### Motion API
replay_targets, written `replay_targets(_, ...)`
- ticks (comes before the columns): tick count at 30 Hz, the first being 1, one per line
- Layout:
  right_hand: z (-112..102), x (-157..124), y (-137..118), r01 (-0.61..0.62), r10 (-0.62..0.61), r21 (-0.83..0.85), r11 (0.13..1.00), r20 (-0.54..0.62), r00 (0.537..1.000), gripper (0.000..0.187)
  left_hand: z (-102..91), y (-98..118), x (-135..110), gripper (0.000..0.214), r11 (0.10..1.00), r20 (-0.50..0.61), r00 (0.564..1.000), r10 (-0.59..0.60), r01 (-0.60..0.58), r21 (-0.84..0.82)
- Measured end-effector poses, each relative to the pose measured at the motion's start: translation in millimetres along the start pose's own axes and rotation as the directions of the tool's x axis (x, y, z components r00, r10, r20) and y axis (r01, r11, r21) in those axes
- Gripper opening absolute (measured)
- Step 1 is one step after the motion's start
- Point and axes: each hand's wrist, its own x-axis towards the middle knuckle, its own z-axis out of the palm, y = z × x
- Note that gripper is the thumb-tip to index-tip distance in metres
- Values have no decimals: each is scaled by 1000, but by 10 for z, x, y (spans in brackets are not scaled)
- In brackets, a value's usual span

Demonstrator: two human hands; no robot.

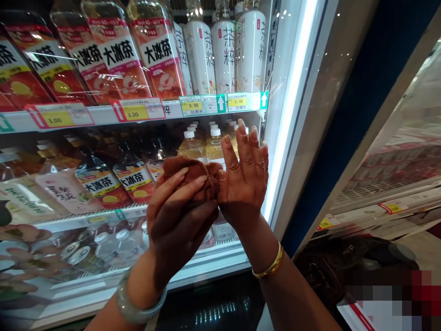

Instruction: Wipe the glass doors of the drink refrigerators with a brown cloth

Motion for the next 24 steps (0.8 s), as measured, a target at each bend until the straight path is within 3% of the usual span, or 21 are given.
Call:
replay_targets(2,-11,3,-5,3,-3,5,1000,22,1000,59,-64,-54,31,22,1000,-18,1000,-24,24,-2)
replay_targets(8,-74,22,-54,-27,28,-14,1000,90,996,61,-285,-209,115,26,974,-216,963,-162,192,123)
replay_targets(16,1,-3,4,-14,14,-18,1000,17,1000,58,77,37,-51,23,1000,-37,999,-10,9,-22)
replay_targets(20,-18,-1,-8,-8,8,-15,1000,34,999,58,-68,-68,3,21,999,-54,997,-46,46,-10)
replay_targets(24,-58,11,-36,-13,13,-2,1000,78,997,59,-202,-195,34,25,979,-204,969,-137,164,120)
